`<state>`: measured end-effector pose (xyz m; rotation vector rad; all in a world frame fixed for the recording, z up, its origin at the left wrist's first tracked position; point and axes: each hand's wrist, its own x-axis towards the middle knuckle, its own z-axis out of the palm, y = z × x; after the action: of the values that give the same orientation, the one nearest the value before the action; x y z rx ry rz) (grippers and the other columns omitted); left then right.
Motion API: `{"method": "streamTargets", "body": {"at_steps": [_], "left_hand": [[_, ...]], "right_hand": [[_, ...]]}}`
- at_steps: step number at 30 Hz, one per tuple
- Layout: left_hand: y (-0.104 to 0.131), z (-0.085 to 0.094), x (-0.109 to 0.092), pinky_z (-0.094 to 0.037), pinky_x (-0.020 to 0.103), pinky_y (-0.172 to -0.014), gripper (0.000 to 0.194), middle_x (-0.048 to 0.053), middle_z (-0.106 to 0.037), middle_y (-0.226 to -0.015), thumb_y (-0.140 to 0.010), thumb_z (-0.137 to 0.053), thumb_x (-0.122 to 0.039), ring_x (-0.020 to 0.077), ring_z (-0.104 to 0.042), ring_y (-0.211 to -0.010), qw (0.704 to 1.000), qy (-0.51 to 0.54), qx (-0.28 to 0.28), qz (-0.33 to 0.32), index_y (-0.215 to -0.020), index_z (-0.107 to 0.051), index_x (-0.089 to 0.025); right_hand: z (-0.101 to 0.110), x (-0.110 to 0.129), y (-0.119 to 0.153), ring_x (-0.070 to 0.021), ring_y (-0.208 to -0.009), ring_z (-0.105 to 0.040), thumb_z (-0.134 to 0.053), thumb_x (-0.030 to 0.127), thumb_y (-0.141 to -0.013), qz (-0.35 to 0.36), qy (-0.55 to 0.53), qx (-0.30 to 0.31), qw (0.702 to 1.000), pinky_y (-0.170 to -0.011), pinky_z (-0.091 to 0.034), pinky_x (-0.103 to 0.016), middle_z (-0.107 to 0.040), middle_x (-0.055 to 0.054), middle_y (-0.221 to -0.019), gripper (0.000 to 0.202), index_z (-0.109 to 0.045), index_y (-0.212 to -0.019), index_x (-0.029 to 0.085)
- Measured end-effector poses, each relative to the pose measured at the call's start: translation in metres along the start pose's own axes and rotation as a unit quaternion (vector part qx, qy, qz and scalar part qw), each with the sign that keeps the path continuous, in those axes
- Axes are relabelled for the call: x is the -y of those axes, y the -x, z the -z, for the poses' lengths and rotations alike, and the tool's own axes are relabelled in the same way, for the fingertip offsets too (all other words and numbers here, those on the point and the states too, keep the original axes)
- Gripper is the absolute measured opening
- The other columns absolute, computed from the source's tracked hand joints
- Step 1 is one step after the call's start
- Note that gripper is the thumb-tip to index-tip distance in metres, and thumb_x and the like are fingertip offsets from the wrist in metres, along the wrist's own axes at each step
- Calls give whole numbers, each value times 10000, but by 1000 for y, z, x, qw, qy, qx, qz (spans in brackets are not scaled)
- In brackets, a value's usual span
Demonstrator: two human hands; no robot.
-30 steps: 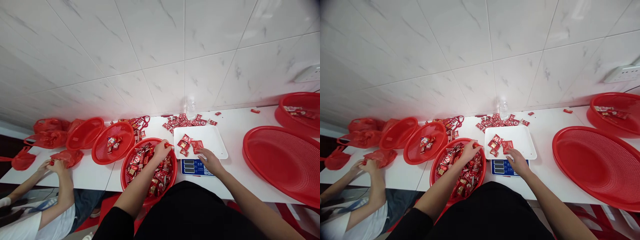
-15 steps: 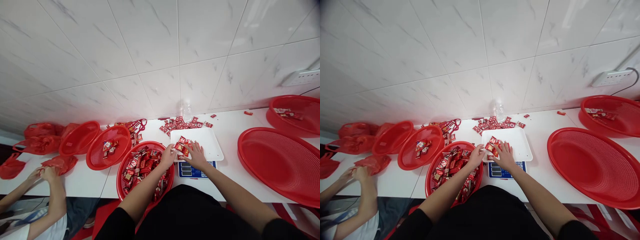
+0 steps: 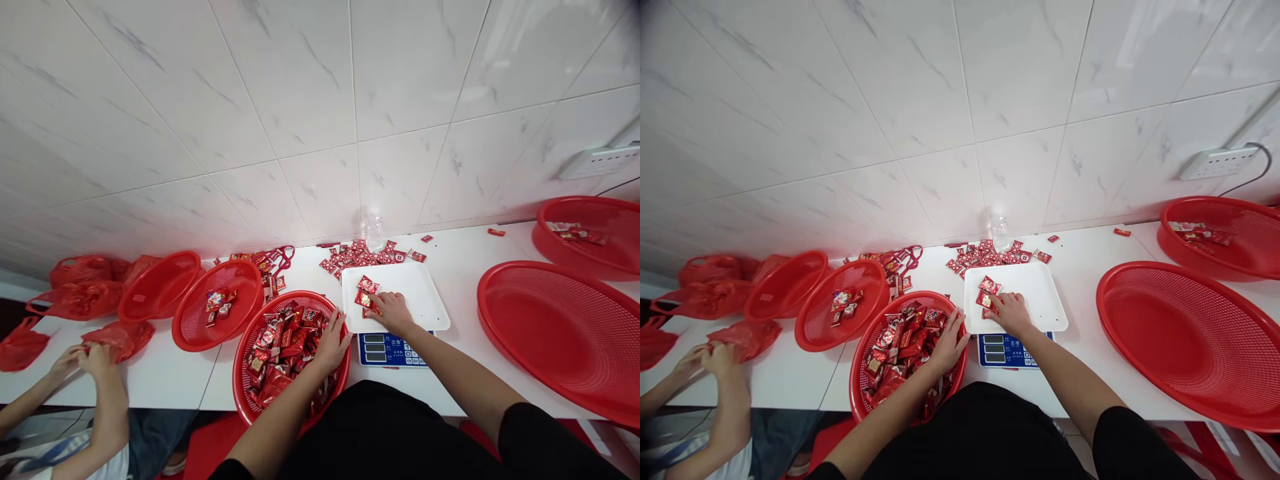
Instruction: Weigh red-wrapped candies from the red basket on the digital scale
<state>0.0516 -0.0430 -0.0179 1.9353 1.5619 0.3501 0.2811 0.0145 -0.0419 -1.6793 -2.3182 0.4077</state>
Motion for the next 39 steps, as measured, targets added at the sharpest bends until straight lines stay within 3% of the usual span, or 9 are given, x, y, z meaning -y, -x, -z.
{"method": "streamTargets", "body": {"at_steps": [6, 12, 17, 20, 27, 29, 32, 35, 39], "left_hand": [[2, 5, -6, -288, 340, -1068, 528, 47, -118, -1525, -881, -384, -409, 207, -262, -1351, 1000, 4, 15, 25, -1382, -334, -246], [3, 3, -3, -305, 324, -1056, 527, 42, -114, -1526, -891, -358, -438, 201, -278, -1344, 1000, -3, 12, 21, -1385, -323, -258], [2, 2, -1, -293, 314, -1066, 523, 38, -106, -1528, -897, -349, -430, 190, -252, -1356, 1000, -7, 11, 14, -1389, -314, -253], [2, 1, 0, -270, 319, -1081, 517, 31, -102, -1528, -898, -352, -422, 186, -220, -1368, 1000, 1, 10, 11, -1385, -321, -253], [1, 0, 2, -249, 320, -1093, 515, 35, -103, -1527, -898, -357, -414, 179, -206, -1372, 1000, 3, 4, 6, -1384, -322, -246], [1, 0, 1, -257, 321, -1088, 510, 34, -108, -1527, -897, -359, -410, 180, -210, -1371, 1000, 4, 5, 7, -1381, -325, -251], [1, 1, 0, -265, 325, -1083, 509, 32, -107, -1527, -895, -363, -408, 185, -216, -1369, 1000, 5, 7, 13, -1380, -328, -255], [2, 2, -1, -279, 328, -1076, 527, 32, -88, -1530, -894, -363, -419, 194, -233, -1364, 1000, 5, 15, 15, -1393, -307, -257], [4, 7, -5, -297, 330, -1066, 537, 25, -85, -1531, -897, -353, -420, 197, -269, -1350, 999, 9, 31, 11, -1408, -272, -276]], "right_hand": [[2, -14, -6, -218, -916, -592, -410, 514, -868, -42, -61, -36, 997, -840, -385, -351, -667, -82, -945, 401, -598, -1054, 212], [18, -33, -1, -170, -695, -631, -265, 512, -890, -183, -128, -136, 965, -612, -466, -282, -664, -61, -842, 457, -530, -1059, 180], [60, -79, 40, -194, -722, -623, -402, 565, -811, -324, -213, -316, 866, -652, -481, -325, -657, -86, -877, 487, -571, -1022, 160], [80, -124, 82, -264, -875, -604, -455, 549, -785, -383, -148, -395, 822, -750, -455, -413, -636, -126, -1034, 468, -593, -1055, 193], [75, -208, 144, -470, -1133, -423, -489, 480, -755, -490, -20, -248, 835, -776, -309, -634, -492, -282, -1240, 574, -527, -1244, 181], [68, -198, 130, -464, -1201, -357, -493, 506, -756, -434, 6, -253, 865, -840, -286, -640, -438, -274, -1303, 621, -500, -1272, 160], [53, -146, 87, -368, -1282, -304, -438, 532, -801, -257, 18, -258, 931, -956, -300, -553, -384, -214, -1365, 605, -494, -1260, 143], [33, -70, 39, -335, -1345, -203, -473, 573, -784, -94, 4, -134, 986, -1016, -248, -542, -284, -146, -1452, 630, -441, -1310, 230], [8, 3, -5, -340, -1385, -27, -477, 706, -706, 49, -16, 43, 998, -1043, -92, -598, -119, -84, -1524, 782, -326, -1379, 338]]}}
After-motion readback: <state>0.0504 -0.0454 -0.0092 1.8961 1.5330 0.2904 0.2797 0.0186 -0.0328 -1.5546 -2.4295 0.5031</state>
